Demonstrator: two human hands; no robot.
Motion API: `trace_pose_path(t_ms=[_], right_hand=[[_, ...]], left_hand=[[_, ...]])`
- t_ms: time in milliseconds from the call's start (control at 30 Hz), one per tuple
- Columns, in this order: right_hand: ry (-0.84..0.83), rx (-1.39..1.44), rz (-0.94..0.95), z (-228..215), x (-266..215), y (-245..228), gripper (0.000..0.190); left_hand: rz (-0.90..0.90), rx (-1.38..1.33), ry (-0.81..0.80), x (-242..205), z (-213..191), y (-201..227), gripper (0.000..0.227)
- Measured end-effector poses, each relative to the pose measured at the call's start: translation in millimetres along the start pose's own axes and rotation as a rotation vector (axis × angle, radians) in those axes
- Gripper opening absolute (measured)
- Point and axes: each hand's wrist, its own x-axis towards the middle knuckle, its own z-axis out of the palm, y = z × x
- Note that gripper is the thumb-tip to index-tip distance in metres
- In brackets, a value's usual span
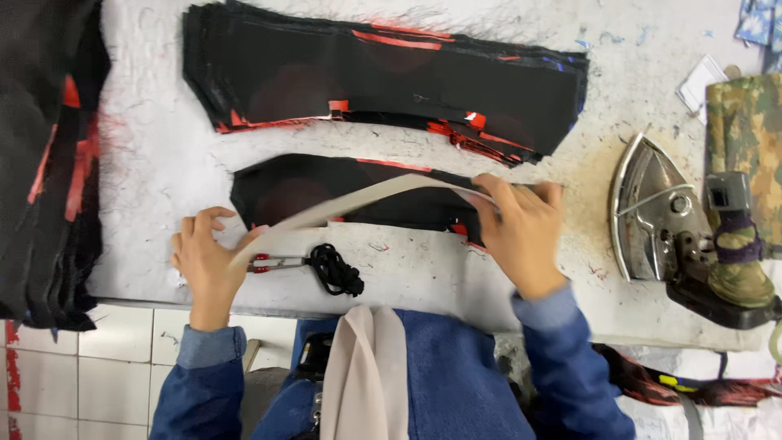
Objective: The person irons a piece of black fabric with red patterns on a white table. They align the fabric with a paper template, press it with a steam iron, and then remove the template. The person repeats this process for multiple fabric pieces, stacking the finished items on the table.
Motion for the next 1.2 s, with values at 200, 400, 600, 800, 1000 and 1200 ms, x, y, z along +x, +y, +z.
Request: trace_pose_path(t_ms=[200, 400, 600, 800, 1000, 1200], right_hand=[[-0.353, 0.731, 0.156, -79, -21, 0, 0.043], [-1.156, 0.468, 0.45, -53, -49, 21, 0.047], [-0.257, 0.299, 0.981, -4, -82, 46, 0.046], [-0.252, 0.404, 1.148, 19, -79, 52, 0.028], [0.11, 0.591, 1.017, -13, -12, 60, 0.021], [0.435, 0.5, 0.661, 55, 26, 91, 0.037]], left_hand=[[0.0, -0.101, -0.035, 9, -3, 13, 0.048], [-0.113, -0.301, -0.215, 30, -13, 28, 0.041], [0.033, -0.043, -0.03, 48, 24, 20, 0.046], [0.099, -0.349, -0.135, 44, 22, 52, 0.029], [0.269, -0.463, 0.306, 83, -12, 84, 0.013], [0.274, -0.39, 0.291, 147, 14, 100, 0.028]])
